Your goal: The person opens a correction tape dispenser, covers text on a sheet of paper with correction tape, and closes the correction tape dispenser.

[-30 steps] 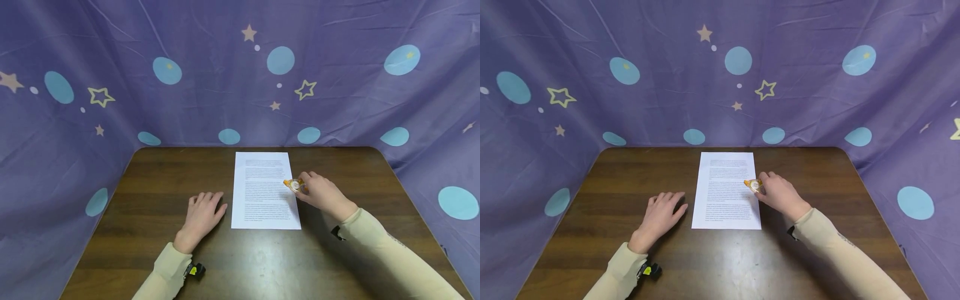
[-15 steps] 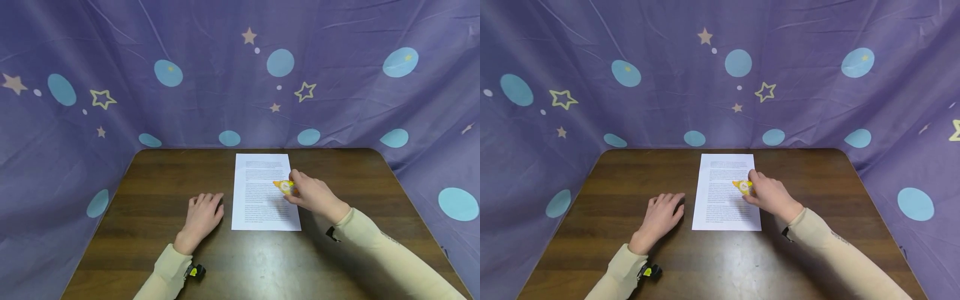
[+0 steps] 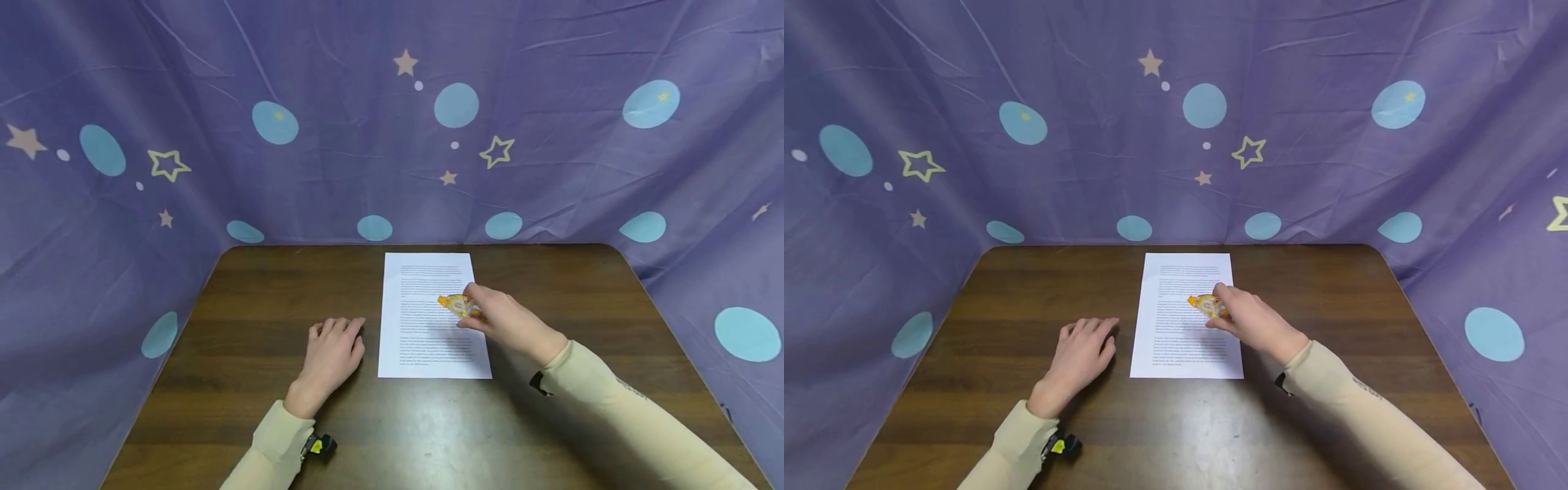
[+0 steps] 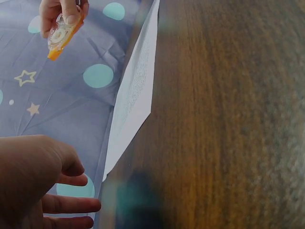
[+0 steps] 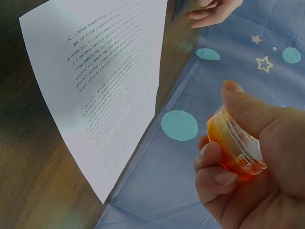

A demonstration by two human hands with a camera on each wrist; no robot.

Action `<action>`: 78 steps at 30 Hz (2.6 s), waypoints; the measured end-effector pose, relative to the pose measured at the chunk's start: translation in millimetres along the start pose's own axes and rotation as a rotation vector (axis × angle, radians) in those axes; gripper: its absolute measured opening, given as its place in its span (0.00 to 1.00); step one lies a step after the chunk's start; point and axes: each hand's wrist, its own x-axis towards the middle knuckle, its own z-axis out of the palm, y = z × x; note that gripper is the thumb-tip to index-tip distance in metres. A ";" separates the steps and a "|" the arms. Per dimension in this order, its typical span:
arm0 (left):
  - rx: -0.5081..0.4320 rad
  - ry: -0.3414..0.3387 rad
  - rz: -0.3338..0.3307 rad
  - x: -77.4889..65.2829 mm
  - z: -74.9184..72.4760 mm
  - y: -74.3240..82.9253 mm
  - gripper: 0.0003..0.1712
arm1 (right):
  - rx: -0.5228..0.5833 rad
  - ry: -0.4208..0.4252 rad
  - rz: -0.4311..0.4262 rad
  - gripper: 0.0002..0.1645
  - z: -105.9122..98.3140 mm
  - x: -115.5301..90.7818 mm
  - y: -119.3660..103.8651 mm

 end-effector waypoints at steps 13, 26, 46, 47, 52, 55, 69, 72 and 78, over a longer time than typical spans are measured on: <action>0.020 -0.021 0.017 2.4 -2.0 4.3 0.20 | 0.026 -0.010 -0.088 0.16 2.3 -0.8 1.8; -0.078 -0.022 0.109 11.6 -1.4 14.9 0.19 | 0.003 -0.024 -0.103 0.16 -1.5 -1.2 -3.4; -0.566 0.070 0.307 54.0 -8.5 63.7 0.16 | -0.061 0.015 -0.160 0.15 -0.1 -0.8 -11.0; -0.590 0.074 0.310 55.3 -8.1 64.3 0.15 | -0.062 0.015 -0.159 0.15 -0.1 -0.6 -10.8; -0.664 0.088 0.327 58.7 -6.0 65.6 0.10 | -0.063 0.015 -0.159 0.15 0.4 -0.3 -10.3; -0.687 0.093 0.339 59.4 -4.5 65.3 0.07 | -0.066 0.013 -0.161 0.15 -0.2 -0.3 -10.7; -0.788 0.068 0.304 59.0 10.2 61.7 0.05 | 0.068 -0.005 -0.136 0.14 -1.1 2.6 -13.4; -0.893 0.027 0.252 58.9 14.5 66.0 0.05 | 0.082 -0.007 -0.134 0.14 -0.3 3.6 -13.8; -1.106 -0.008 0.095 55.4 22.1 75.5 0.05 | 0.090 -0.022 -0.111 0.14 -0.4 5.0 -17.3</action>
